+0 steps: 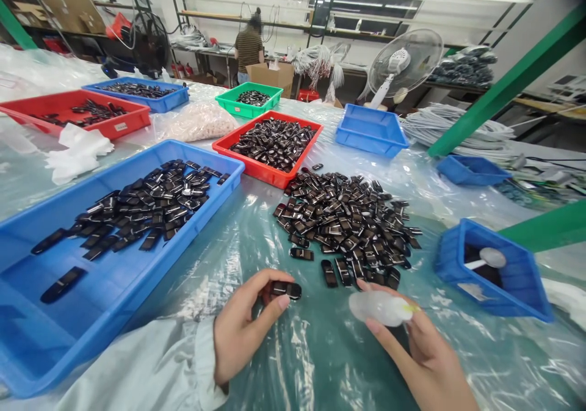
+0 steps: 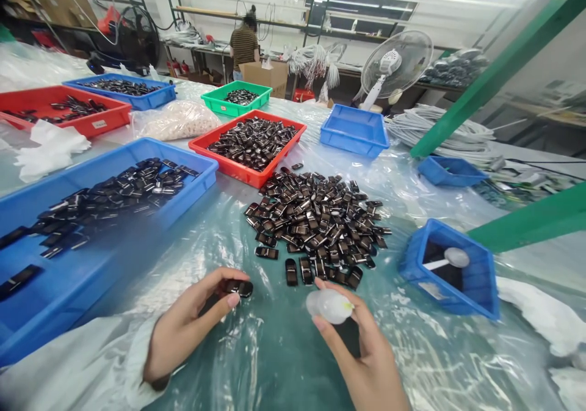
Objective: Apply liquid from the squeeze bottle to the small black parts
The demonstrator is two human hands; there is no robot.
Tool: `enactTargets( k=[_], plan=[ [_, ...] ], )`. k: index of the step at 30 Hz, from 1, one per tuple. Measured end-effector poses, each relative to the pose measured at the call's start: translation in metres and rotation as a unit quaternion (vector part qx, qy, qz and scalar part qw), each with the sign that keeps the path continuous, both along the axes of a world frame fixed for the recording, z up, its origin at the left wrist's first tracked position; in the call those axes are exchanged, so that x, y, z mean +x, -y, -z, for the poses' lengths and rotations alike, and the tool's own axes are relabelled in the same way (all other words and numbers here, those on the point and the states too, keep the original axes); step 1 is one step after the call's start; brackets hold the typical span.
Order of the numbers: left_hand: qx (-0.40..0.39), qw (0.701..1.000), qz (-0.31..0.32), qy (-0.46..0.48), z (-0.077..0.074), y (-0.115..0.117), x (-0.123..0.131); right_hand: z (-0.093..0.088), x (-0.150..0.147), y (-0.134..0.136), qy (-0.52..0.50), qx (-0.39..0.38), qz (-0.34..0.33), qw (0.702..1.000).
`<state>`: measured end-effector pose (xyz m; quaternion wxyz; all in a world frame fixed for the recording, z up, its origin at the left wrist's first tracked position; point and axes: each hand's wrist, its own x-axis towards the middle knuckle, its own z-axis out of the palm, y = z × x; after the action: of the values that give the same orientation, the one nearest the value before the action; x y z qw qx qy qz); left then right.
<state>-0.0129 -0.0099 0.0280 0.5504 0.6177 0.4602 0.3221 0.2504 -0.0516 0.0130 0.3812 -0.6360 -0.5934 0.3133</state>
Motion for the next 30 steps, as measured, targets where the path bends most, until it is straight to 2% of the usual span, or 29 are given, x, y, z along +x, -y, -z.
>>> enactTargets(
  k=[2, 3, 6, 8, 11, 14, 19, 24, 27, 30],
  plan=[
    [0.002, 1.0, 0.001, 0.002, 0.0, 0.0, 0.0, -0.002, 0.0, 0.0, 0.039, 0.01, 0.013, 0.999],
    [0.003, 1.0, 0.0, 0.002, 0.0, 0.0, 0.0, -0.004, -0.001, 0.002, 0.063, 0.039, 0.036, 0.997],
    [0.013, 1.0, -0.009, 0.006, 0.001, 0.0, 0.001, -0.01, -0.012, 0.009, 0.09, 0.179, 0.091, 0.976],
    [0.023, 1.0, -0.01, 0.013, 0.0, 0.001, 0.002, -0.012, -0.026, 0.015, 0.089, 0.223, 0.044, 0.97],
    [0.043, 0.999, -0.005, 0.022, -0.002, 0.002, 0.005, -0.009, -0.049, 0.018, 0.134, 0.184, -0.077, 0.971],
    [0.059, 0.998, 0.006, 0.02, -0.005, 0.002, 0.006, -0.002, -0.067, 0.013, 0.159, 0.156, -0.131, 0.966],
    [0.084, 0.996, 0.014, 0.005, -0.004, 0.003, 0.005, 0.002, -0.072, 0.004, 0.114, 0.125, -0.134, 0.976],
    [0.116, 0.993, 0.023, 0.021, -0.006, 0.011, 0.005, -0.017, -0.069, 0.004, -0.034, 0.029, -0.096, 0.994],
    [0.153, 0.986, 0.049, 0.036, -0.007, 0.015, 0.006, -0.03, -0.071, 0.007, -0.142, -0.033, -0.064, 0.987],
    [0.172, 0.982, 0.064, 0.04, -0.006, 0.016, 0.005, -0.037, -0.074, 0.008, -0.229, -0.085, -0.052, 0.968]
  ],
)
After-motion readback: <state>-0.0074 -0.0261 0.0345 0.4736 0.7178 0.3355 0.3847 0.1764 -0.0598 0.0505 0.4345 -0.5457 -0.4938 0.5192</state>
